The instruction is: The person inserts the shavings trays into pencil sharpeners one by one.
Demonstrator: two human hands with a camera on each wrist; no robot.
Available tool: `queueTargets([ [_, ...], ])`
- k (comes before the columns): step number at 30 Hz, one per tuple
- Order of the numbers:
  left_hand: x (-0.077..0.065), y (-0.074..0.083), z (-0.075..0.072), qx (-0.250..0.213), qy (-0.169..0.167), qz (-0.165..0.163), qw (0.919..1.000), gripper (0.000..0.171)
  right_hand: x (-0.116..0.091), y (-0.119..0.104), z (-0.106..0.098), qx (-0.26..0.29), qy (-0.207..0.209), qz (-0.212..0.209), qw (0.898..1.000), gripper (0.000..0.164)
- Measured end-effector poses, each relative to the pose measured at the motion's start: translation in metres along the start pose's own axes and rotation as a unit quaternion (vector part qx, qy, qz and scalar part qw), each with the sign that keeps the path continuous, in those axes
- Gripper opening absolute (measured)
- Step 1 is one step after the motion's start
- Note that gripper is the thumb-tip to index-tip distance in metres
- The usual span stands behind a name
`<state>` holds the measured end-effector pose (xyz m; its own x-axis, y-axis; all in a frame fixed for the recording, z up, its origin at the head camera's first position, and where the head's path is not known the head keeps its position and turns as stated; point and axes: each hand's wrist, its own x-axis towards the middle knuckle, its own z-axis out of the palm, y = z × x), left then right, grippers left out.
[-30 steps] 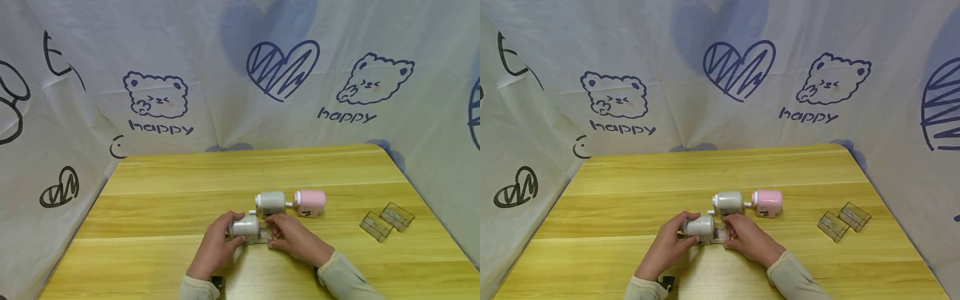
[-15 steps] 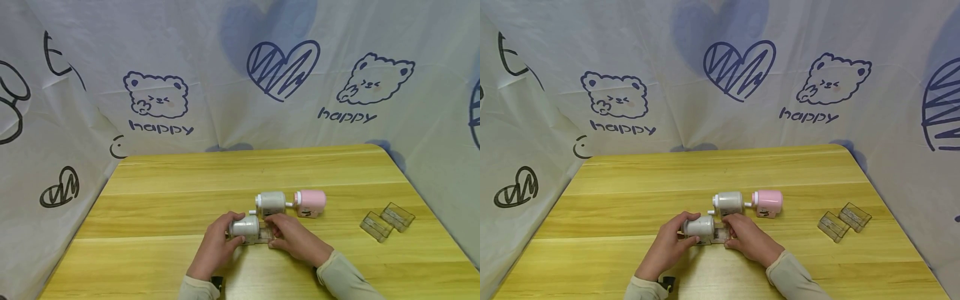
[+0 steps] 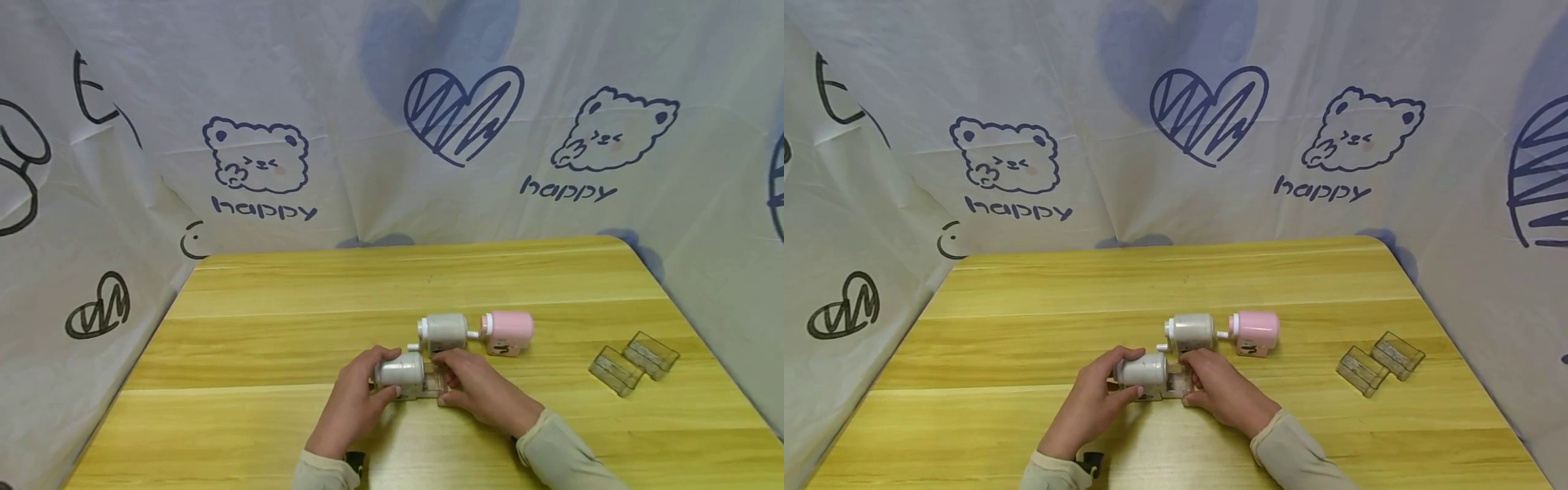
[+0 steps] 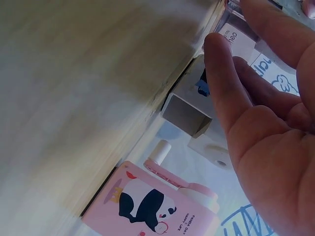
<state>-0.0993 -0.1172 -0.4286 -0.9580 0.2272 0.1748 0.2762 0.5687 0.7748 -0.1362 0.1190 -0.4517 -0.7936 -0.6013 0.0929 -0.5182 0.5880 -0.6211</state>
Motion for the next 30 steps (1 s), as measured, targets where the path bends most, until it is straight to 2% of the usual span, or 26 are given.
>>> queueTargets([
  [30,0.0002,0.0035,-0.0022,-0.007,-0.006,-0.003,1.0000,0.043,0.0078,-0.0024,0.0027,0.011,-0.008,-0.029,0.999,0.058],
])
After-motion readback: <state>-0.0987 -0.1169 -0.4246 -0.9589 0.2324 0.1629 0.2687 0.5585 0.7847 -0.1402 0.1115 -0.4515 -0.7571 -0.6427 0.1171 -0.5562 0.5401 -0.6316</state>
